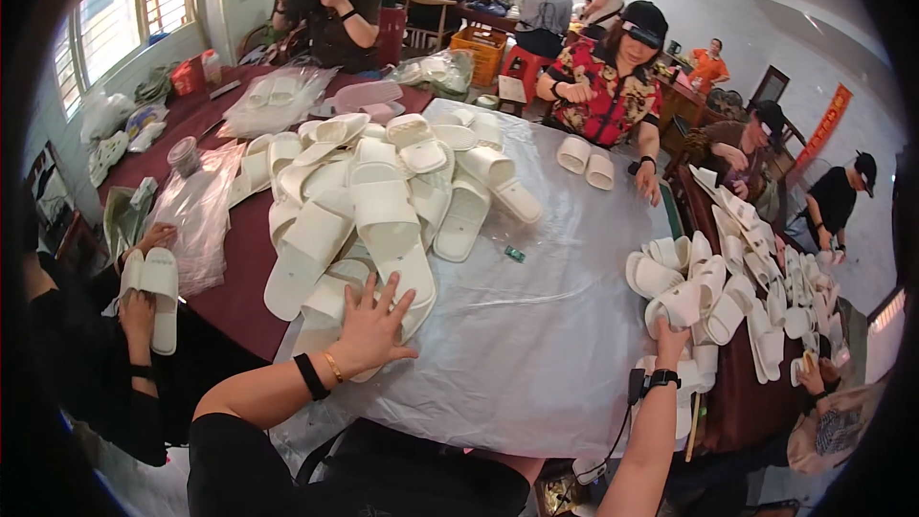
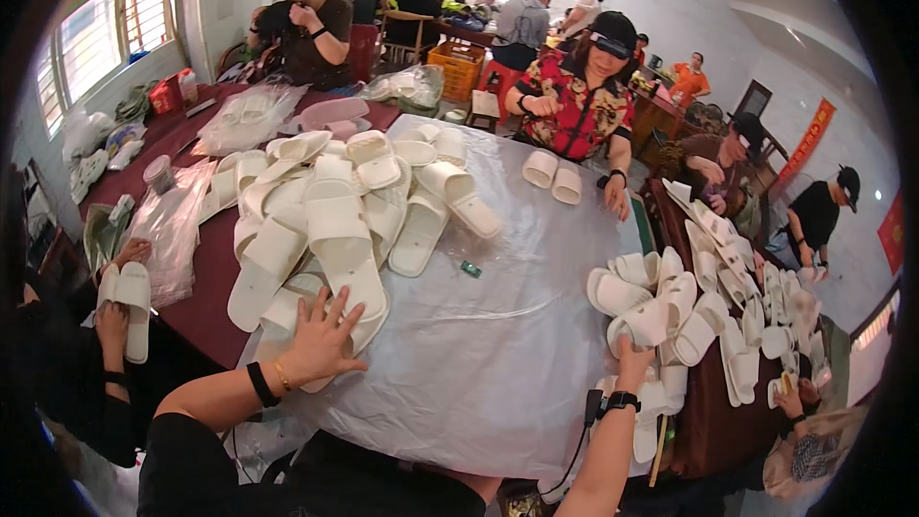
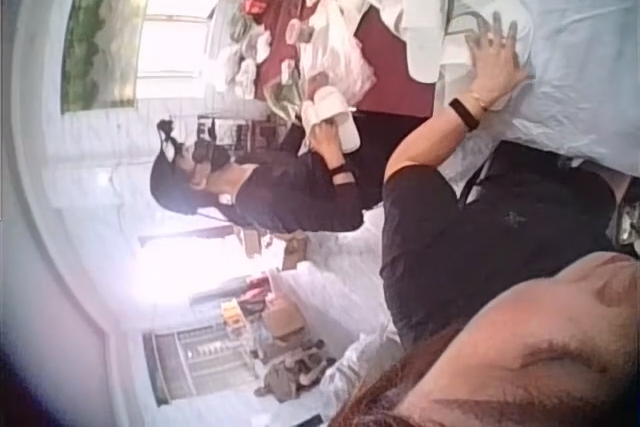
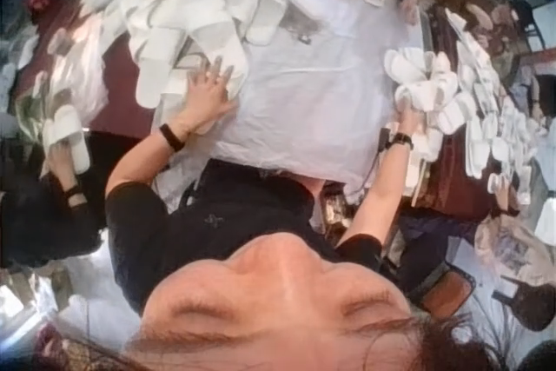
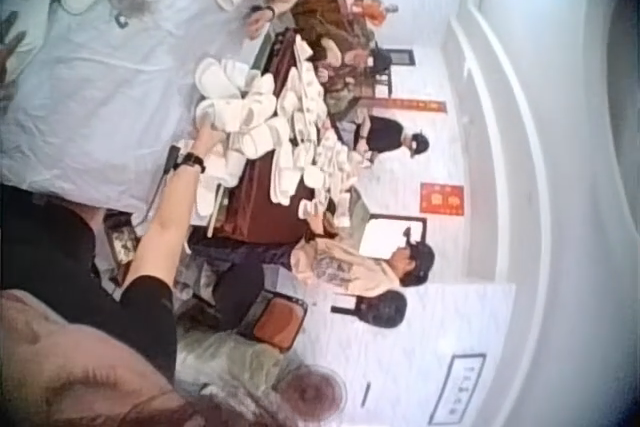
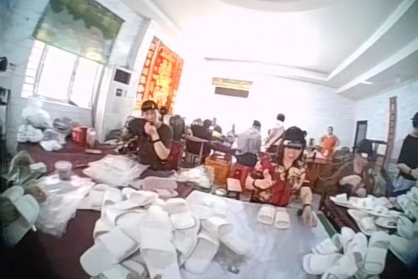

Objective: Assembling white plastic sandals by hand at a manufacturing table.

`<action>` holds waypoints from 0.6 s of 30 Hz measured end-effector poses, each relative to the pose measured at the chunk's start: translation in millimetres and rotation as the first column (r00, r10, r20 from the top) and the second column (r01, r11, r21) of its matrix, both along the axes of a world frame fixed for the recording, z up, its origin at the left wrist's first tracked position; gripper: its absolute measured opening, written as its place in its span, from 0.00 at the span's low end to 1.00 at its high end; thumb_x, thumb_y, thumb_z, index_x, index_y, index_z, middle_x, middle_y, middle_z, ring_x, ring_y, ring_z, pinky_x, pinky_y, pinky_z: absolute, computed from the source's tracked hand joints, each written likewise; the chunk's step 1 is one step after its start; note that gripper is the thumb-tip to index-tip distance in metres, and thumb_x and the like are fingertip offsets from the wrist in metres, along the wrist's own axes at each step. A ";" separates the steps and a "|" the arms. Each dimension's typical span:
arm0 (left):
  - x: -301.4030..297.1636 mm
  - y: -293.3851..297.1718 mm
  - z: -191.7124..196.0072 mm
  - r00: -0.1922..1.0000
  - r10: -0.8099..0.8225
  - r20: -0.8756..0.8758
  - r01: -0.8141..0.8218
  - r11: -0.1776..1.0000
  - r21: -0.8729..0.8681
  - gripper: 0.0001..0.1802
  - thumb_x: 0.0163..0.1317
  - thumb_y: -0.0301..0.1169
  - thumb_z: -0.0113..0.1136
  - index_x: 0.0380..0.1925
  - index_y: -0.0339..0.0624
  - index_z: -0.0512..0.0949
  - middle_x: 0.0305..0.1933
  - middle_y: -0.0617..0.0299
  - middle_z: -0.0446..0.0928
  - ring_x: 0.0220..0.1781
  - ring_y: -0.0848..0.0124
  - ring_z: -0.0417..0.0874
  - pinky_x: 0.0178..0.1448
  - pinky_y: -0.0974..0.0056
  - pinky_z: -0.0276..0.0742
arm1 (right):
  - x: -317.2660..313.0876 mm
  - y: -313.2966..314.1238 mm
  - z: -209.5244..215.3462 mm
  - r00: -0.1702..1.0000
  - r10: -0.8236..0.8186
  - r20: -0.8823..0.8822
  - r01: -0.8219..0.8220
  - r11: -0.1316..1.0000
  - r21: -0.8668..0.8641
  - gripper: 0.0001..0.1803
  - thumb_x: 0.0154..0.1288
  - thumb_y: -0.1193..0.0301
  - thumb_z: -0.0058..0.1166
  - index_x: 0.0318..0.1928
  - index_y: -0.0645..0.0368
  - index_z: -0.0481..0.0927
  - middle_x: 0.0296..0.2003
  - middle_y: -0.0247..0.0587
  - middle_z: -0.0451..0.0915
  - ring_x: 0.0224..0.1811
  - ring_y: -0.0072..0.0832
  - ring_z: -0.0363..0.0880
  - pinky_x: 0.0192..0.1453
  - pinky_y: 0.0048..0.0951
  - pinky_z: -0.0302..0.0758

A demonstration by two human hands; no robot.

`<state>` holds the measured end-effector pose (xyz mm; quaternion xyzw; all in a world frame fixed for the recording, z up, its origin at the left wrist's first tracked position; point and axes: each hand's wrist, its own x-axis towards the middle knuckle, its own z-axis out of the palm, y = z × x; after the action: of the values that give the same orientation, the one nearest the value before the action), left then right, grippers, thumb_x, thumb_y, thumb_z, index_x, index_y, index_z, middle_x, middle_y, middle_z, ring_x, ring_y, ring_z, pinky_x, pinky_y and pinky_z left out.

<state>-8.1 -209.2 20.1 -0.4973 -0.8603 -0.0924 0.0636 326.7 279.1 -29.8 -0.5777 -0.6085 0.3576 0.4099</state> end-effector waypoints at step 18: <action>-122.8 -29.4 6.1 0.982 -0.152 -0.108 0.142 0.985 -0.095 0.50 0.41 0.42 0.72 0.68 0.57 0.60 0.75 0.53 0.49 0.71 0.45 0.56 0.67 0.38 0.61 | 20.1 37.2 -21.6 0.841 0.010 -0.541 -0.145 0.968 -0.206 0.22 0.55 0.68 0.66 0.49 0.64 0.79 0.43 0.42 0.81 0.45 0.37 0.80 0.46 0.39 0.78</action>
<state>-130.9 -238.7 26.3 -0.5663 -0.8193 -0.0305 0.0843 346.8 316.3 -51.4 -0.4745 -0.4454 0.5914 0.4761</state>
